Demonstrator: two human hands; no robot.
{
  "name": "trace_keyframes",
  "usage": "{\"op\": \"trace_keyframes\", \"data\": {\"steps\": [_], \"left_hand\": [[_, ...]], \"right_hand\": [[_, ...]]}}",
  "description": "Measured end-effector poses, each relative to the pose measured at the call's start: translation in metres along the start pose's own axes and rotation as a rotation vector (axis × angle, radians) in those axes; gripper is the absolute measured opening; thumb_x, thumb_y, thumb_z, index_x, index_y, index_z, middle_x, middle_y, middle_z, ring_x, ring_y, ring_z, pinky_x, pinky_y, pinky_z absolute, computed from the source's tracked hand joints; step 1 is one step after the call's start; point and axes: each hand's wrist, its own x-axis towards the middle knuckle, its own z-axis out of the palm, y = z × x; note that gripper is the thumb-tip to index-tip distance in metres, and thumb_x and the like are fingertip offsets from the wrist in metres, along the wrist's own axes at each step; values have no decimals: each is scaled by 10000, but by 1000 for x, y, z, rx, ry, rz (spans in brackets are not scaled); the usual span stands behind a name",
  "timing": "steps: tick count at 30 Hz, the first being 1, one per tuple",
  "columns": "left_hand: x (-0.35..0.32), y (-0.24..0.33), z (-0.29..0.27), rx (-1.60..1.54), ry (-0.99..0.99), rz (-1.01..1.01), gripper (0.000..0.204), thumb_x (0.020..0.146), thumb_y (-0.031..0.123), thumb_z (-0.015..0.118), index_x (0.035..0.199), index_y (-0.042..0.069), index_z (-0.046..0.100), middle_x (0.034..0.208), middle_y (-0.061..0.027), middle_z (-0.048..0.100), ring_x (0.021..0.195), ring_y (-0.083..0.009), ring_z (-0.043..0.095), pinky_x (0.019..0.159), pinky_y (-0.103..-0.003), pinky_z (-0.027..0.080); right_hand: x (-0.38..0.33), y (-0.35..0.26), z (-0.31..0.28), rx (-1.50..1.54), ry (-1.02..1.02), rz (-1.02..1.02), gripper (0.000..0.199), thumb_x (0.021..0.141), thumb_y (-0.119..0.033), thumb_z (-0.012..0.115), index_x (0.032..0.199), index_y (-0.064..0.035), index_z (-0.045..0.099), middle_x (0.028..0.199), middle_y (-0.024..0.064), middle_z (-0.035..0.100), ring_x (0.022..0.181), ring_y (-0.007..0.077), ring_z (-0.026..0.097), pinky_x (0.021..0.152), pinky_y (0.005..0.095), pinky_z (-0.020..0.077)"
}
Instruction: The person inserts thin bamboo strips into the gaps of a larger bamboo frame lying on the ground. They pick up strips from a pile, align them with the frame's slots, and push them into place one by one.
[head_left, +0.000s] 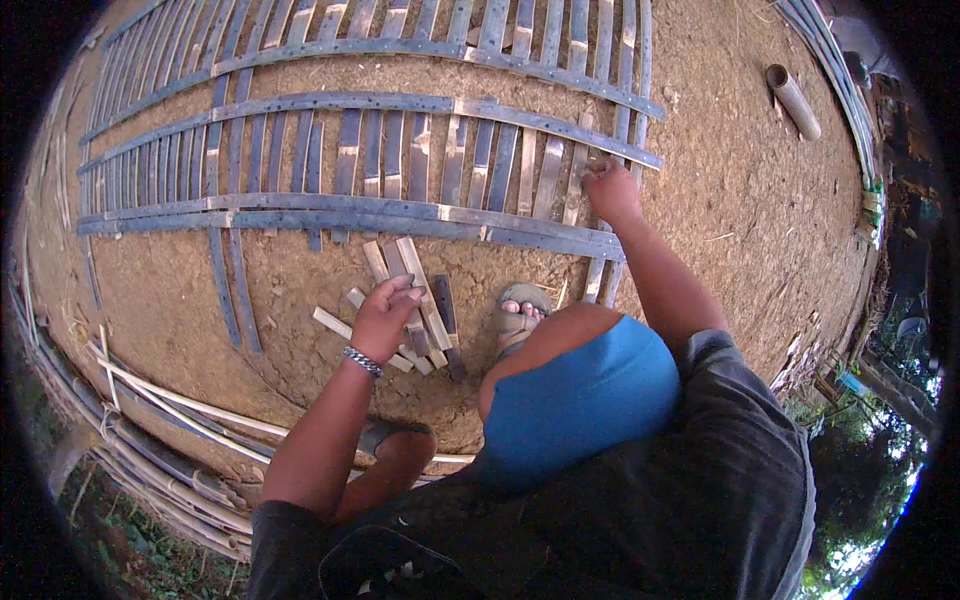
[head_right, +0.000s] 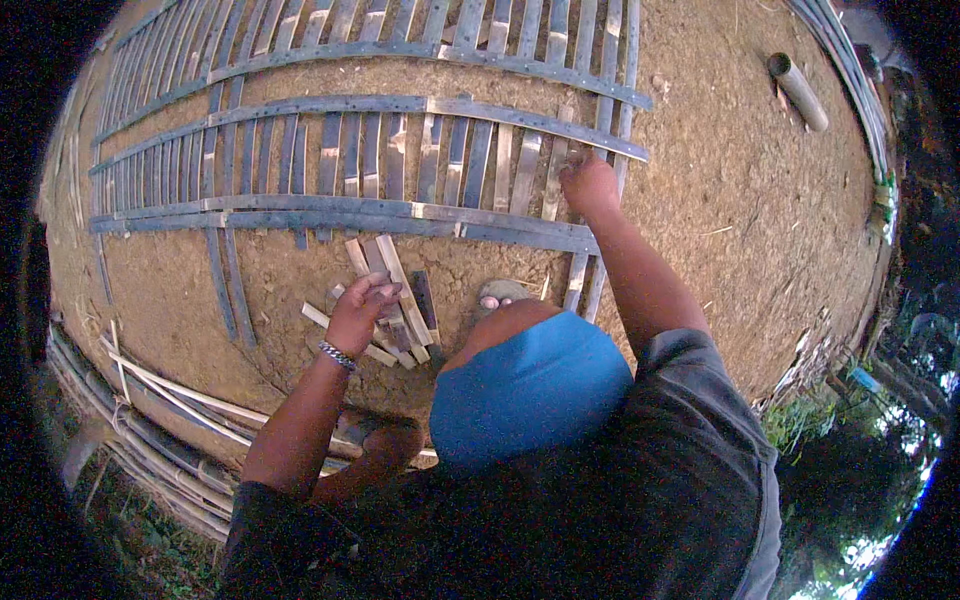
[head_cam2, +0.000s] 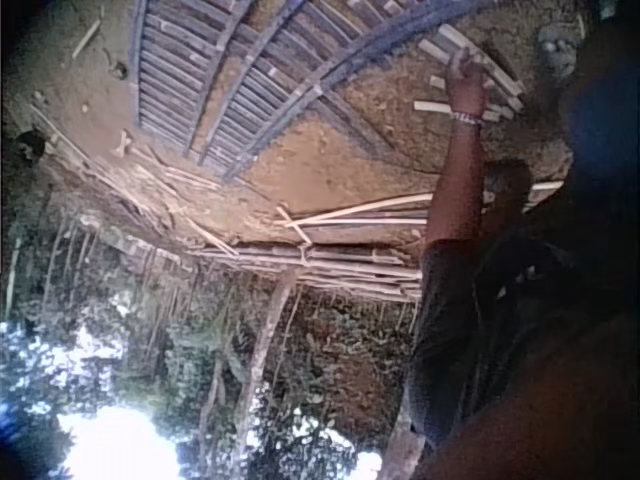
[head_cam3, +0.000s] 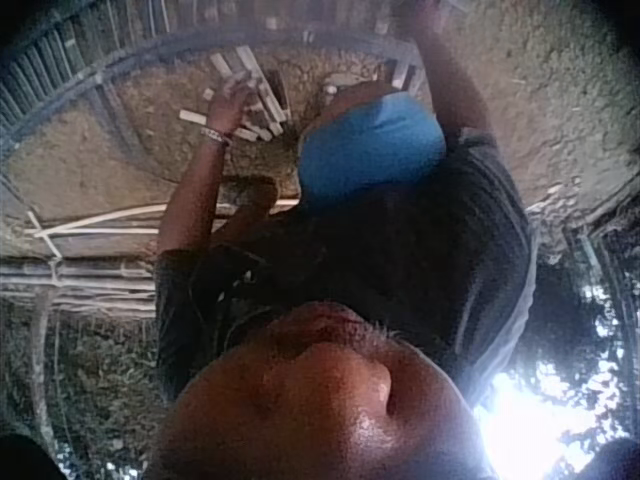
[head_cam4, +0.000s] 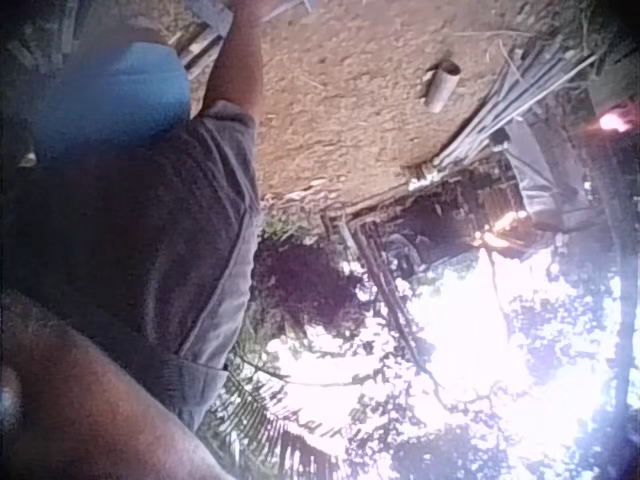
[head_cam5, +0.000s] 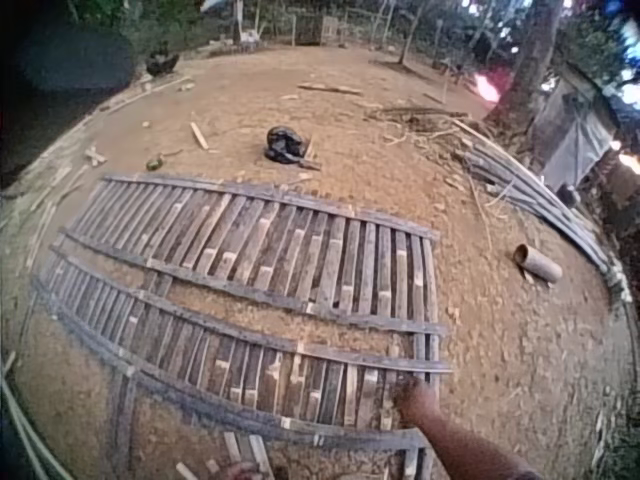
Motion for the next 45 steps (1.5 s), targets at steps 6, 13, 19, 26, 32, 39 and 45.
{"op": "trace_keyframes", "data": {"steps": [6, 13, 19, 26, 32, 39, 45], "left_hand": [[-2, 5, 1, 39, 12, 9, 478, 918, 213, 617, 1281, -70, 486, 1152, -145, 650, 1060, -185, 612, 921, -299, 460], [-6, -2, -2, -7, 11, 6, 493, 914, 234, 632, 1290, -50, 487, 1140, -147, 646, 1047, -189, 615, 888, -299, 486], [-2, -13, -9, -8, 16, 4, 481, 911, 221, 633, 1285, -49, 494, 1137, -143, 647, 1039, -178, 613, 884, -302, 488], [-8, -1, -10, 105, 10, 54, 496, 903, 240, 639, 1280, -48, 497, 1141, -141, 647, 1033, -173, 611, 873, -307, 493], [-11, 42, 45, 143, -161, 158, 553, 894, 229, 657, 1331, -39, 451, 1173, -154, 628, 958, -167, 623, 819, -311, 516], [-7, 60, 64, 127, -184, 151, 391, 867, 78, 573, 1244, -24, 554, 1066, -138, 671, 896, -163, 645, 801, -306, 516], [-5, 79, 27, 461, -184, 355, 327, 854, 50, 503, 1164, 21, 603, 1028, -154, 674, 964, -225, 657, 849, -327, 497]], "right_hand": [[-1, -25, -11, -8, -32, 47, 641, 724, -350, 754, 1211, -10, 514, 1072, 233, 646, 1044, 387, 608, 904, 449, 479], [-12, -32, -12, -15, -65, 61, 660, 697, -369, 766, 1202, -18, 526, 1113, 237, 627, 1057, 382, 601, 916, 437, 481], [-1, -24, -16, -29, -34, 77, 582, 686, -317, 757, 1152, -10, 592, 982, 219, 673, 943, 363, 649, 840, 426, 516], [-18, -1, -32, 540, -273, 303, 386, 739, -149, 713, 1093, -13, 643, 937, 131, 670, 863, 205, 665, 681, 325, 546], [-93, 7, 18, 417, -269, -815, 458, 858, -83, 657, 1275, -58, 469, 974, 92, 615, 869, 196, 627, 756, 348, 536], [-130, -46, 30, 711, -599, -312, 440, 787, -131, 751, 1157, -53, 526, 958, 66, 606, 794, 164, 598, 729, 326, 522], [-115, -93, -59, 177, -292, -937, 519, 670, -181, 790, 1155, -116, 616, 1042, 102, 640, 958, 306, 624, 817, 400, 524]]}}
